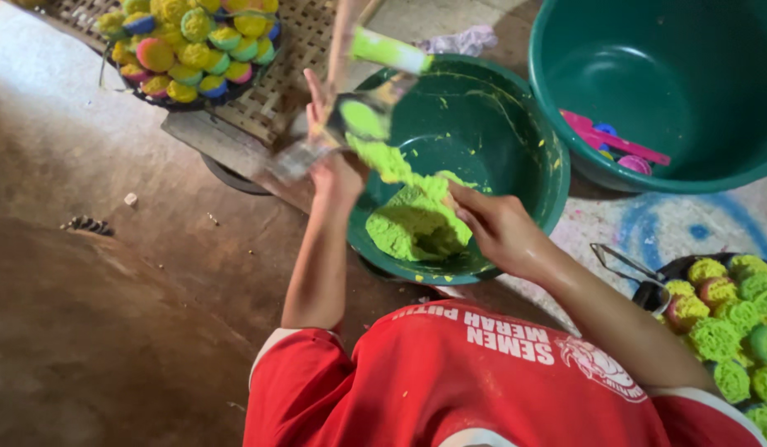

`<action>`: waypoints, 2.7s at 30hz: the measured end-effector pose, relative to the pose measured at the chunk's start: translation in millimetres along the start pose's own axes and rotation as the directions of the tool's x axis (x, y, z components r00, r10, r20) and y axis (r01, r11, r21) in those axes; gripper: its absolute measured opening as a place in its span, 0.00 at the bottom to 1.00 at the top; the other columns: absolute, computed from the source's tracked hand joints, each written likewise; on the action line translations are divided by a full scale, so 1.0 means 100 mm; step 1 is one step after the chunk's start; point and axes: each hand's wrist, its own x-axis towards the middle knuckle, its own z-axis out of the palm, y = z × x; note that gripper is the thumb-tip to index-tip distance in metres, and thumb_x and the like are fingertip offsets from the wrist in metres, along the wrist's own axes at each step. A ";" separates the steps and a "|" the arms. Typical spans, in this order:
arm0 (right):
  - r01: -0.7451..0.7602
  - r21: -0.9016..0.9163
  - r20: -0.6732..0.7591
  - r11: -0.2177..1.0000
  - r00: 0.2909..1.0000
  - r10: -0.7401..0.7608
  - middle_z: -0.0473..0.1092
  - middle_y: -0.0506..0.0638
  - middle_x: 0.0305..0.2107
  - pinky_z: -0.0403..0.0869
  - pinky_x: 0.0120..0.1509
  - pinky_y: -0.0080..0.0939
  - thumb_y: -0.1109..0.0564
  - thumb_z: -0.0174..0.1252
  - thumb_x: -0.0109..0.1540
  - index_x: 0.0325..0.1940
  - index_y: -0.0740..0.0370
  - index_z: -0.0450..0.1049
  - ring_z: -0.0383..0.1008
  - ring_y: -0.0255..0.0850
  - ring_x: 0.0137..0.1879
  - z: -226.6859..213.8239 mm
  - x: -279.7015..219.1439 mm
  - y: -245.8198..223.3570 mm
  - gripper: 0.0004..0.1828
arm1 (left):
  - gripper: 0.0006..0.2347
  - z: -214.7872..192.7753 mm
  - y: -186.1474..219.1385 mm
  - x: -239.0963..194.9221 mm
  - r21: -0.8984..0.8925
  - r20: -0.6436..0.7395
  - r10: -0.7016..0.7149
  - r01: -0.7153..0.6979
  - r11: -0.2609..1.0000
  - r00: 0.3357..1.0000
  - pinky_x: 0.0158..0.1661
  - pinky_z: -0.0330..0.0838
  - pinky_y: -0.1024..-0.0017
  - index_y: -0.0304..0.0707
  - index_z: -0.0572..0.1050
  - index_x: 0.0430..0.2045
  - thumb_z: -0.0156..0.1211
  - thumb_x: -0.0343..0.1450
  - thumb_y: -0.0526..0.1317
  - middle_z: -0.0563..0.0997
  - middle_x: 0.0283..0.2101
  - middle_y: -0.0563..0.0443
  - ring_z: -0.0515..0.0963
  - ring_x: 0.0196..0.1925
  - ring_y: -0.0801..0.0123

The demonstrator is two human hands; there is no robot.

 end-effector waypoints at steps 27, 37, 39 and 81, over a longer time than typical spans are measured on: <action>0.383 -0.072 -0.304 0.921 0.871 -0.386 0.68 0.68 0.59 0.77 0.63 0.53 0.47 0.51 0.68 0.60 0.58 0.66 0.69 0.69 0.67 -1.98 -3.02 -0.02 0.20 | 0.16 2.42 0.59 -2.69 0.470 0.865 -0.497 -0.444 0.763 0.063 0.35 0.74 0.57 0.47 0.74 0.38 0.70 0.61 0.49 0.83 0.34 0.46 0.82 0.37 0.49; -0.088 -0.369 -0.582 0.925 0.798 -0.156 0.58 0.76 0.63 0.70 0.66 0.65 0.55 0.54 0.62 0.74 0.58 0.53 0.66 0.71 0.67 -2.11 -3.86 0.31 0.37 | 0.17 3.44 0.19 -3.42 0.335 0.926 -0.293 0.164 0.928 -0.236 0.52 0.80 0.68 0.43 0.78 0.50 0.68 0.69 0.47 0.85 0.50 0.50 0.84 0.52 0.66; -0.117 -0.242 -0.575 0.963 0.817 -0.045 0.60 0.73 0.60 0.70 0.65 0.63 0.48 0.53 0.61 0.73 0.60 0.54 0.67 0.67 0.65 -2.40 -4.09 0.46 0.38 | 0.23 3.79 0.12 -3.38 0.371 0.893 -0.352 0.016 0.928 -0.281 0.57 0.73 0.68 0.42 0.77 0.53 0.72 0.64 0.47 0.82 0.54 0.49 0.80 0.56 0.67; -0.734 0.603 0.073 0.312 0.441 0.895 0.73 0.48 0.29 0.73 0.37 0.42 0.25 0.26 0.66 0.55 0.59 0.72 0.73 0.39 0.33 -3.23 -4.88 1.72 0.43 | 0.20 6.15 -2.16 -3.73 -0.209 0.953 0.207 0.974 -0.086 0.223 0.54 0.70 0.55 0.36 0.78 0.33 0.45 0.75 0.54 0.80 0.35 0.46 0.78 0.44 0.57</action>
